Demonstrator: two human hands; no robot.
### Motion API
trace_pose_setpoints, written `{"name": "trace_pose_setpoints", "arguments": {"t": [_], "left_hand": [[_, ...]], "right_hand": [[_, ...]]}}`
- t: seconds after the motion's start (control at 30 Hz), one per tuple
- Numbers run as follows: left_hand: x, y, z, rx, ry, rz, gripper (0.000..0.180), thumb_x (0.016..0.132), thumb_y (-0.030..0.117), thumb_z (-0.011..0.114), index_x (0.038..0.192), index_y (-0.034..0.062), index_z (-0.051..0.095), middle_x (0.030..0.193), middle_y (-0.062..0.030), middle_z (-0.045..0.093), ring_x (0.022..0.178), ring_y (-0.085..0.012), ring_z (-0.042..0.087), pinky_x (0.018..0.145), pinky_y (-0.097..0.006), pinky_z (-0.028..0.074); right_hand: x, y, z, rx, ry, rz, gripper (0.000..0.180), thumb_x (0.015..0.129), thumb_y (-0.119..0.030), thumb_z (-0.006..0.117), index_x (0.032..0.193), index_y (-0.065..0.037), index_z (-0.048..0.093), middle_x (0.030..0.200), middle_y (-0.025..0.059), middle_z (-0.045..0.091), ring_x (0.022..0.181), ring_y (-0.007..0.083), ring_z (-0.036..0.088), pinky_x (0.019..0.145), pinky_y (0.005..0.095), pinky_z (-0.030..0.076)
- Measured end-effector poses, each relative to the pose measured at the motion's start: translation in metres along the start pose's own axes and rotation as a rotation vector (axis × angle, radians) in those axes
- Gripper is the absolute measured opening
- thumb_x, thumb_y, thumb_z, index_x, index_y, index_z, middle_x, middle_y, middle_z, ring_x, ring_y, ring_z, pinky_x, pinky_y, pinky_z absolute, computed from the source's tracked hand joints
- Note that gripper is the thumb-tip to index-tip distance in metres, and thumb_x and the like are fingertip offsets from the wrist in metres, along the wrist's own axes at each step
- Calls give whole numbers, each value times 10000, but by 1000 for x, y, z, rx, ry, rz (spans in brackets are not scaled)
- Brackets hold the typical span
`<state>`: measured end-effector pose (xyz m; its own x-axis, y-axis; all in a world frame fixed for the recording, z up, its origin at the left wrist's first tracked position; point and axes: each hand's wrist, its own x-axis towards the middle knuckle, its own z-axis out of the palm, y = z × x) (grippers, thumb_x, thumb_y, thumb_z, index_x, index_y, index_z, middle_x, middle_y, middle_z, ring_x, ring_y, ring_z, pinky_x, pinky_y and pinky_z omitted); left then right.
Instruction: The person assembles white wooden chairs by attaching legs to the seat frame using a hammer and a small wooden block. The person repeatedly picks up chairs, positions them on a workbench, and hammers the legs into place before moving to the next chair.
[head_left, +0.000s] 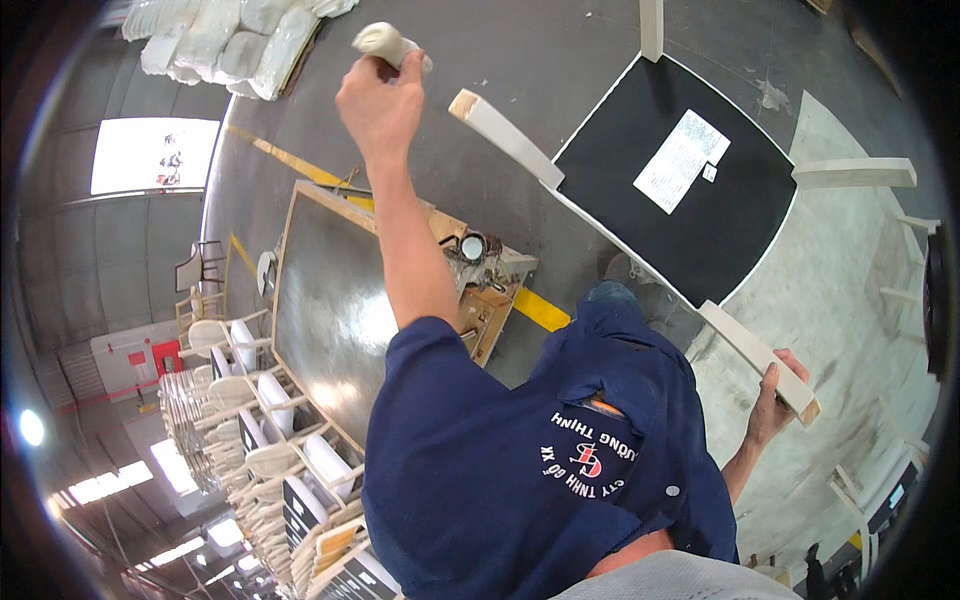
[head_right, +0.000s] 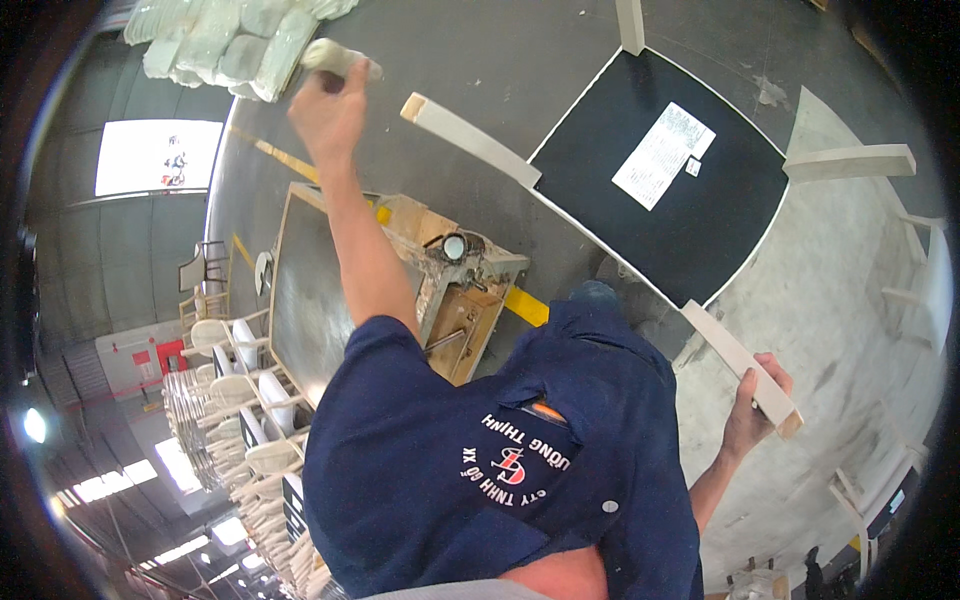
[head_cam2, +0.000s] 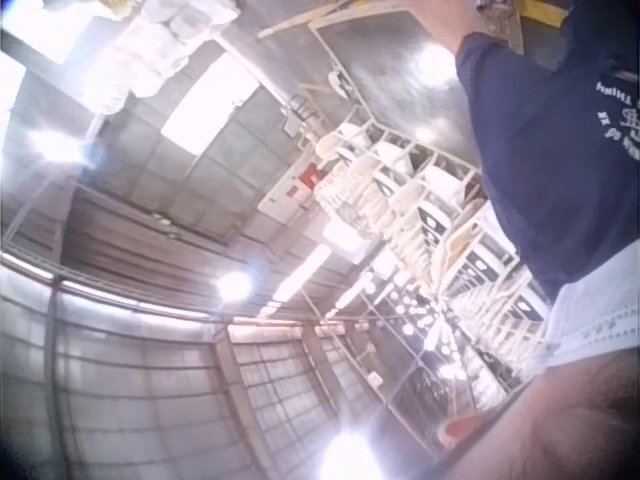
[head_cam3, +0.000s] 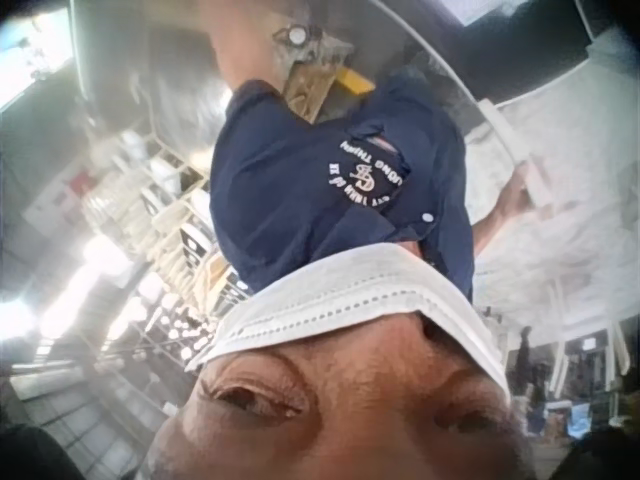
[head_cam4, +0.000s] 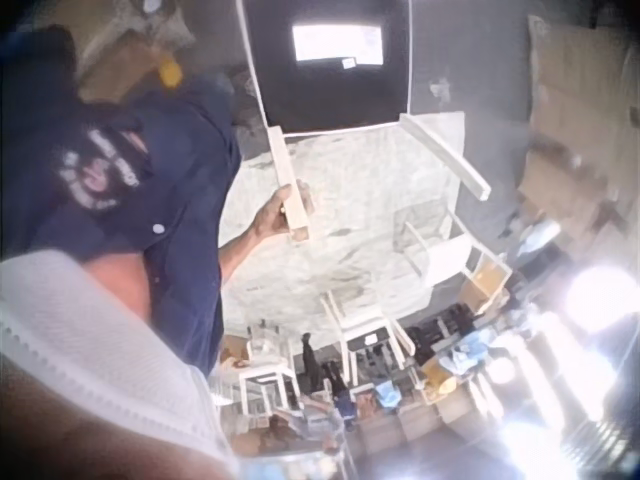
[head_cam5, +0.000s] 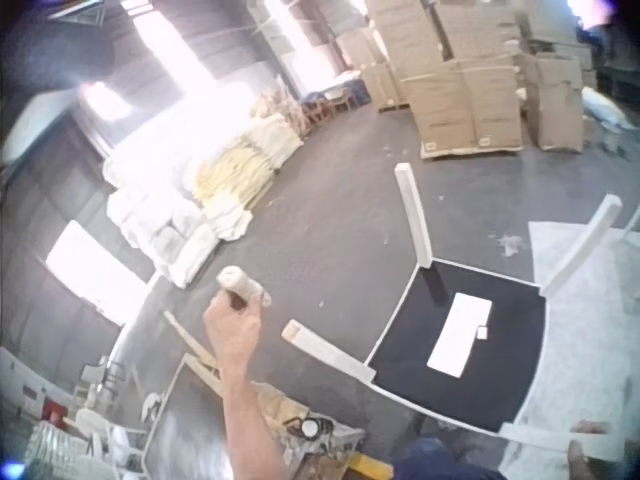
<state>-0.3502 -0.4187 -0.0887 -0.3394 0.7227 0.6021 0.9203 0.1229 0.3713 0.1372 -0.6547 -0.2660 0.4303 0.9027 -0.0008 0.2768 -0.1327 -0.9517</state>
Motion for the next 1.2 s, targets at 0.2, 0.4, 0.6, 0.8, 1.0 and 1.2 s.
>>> {"name": "trace_pose_setpoints", "arguments": {"t": [0.2, 0.4, 0.6, 0.8, 1.0, 1.2], "left_hand": [[29, 112, 33, -457, 293, -59, 327, 755, 268, 763, 860, -31, 682, 777, -115, 691, 717, -215, 648, 705, -331, 495], [106, 162, 195, -727, 35, 169, 251, 795, 242, 724, 882, 10, 684, 770, -127, 698, 718, -274, 678, 691, -385, 516], [166, 190, 299, -375, -85, 340, 281, 807, 262, 701, 870, -9, 665, 795, -188, 685, 766, -332, 678, 699, -410, 512], [185, 187, 322, -578, -204, 324, 234, 803, 240, 695, 869, 17, 670, 770, -174, 680, 761, -346, 671, 671, -413, 513], [198, 188, 339, -380, -180, 478, 343, 750, 280, 759, 872, -31, 682, 833, -142, 711, 781, -266, 686, 747, -363, 514], [199, 180, 336, -307, -137, 403, 374, 750, 332, 736, 882, -15, 690, 854, -165, 707, 848, -317, 688, 774, -389, 516]], "right_hand": [[-4, -17, 7, 56, 42, 15, 214, 849, -86, 643, 1026, -23, 541, 1061, 108, 585, 995, 179, 532, 924, 347, 414], [-7, -22, 11, 40, 43, 36, 249, 829, -36, 617, 1049, -33, 500, 1046, 113, 564, 1003, 187, 520, 939, 347, 399], [-10, -32, 16, 59, 122, 167, 259, 802, -3, 593, 1042, -49, 506, 1071, 106, 551, 1030, 190, 507, 967, 346, 377], [-9, -44, 19, 58, 123, 214, 261, 790, -10, 582, 1035, -52, 504, 1078, 97, 537, 1024, 185, 490, 960, 337, 370], [-5, -45, 18, 80, 94, 212, 266, 785, -27, 595, 1033, -57, 504, 1068, 94, 527, 1012, 182, 481, 938, 331, 377], [-2, -47, 20, 67, 93, 201, 262, 781, -38, 608, 1023, -57, 507, 1060, 92, 528, 985, 180, 481, 904, 328, 389]]}}
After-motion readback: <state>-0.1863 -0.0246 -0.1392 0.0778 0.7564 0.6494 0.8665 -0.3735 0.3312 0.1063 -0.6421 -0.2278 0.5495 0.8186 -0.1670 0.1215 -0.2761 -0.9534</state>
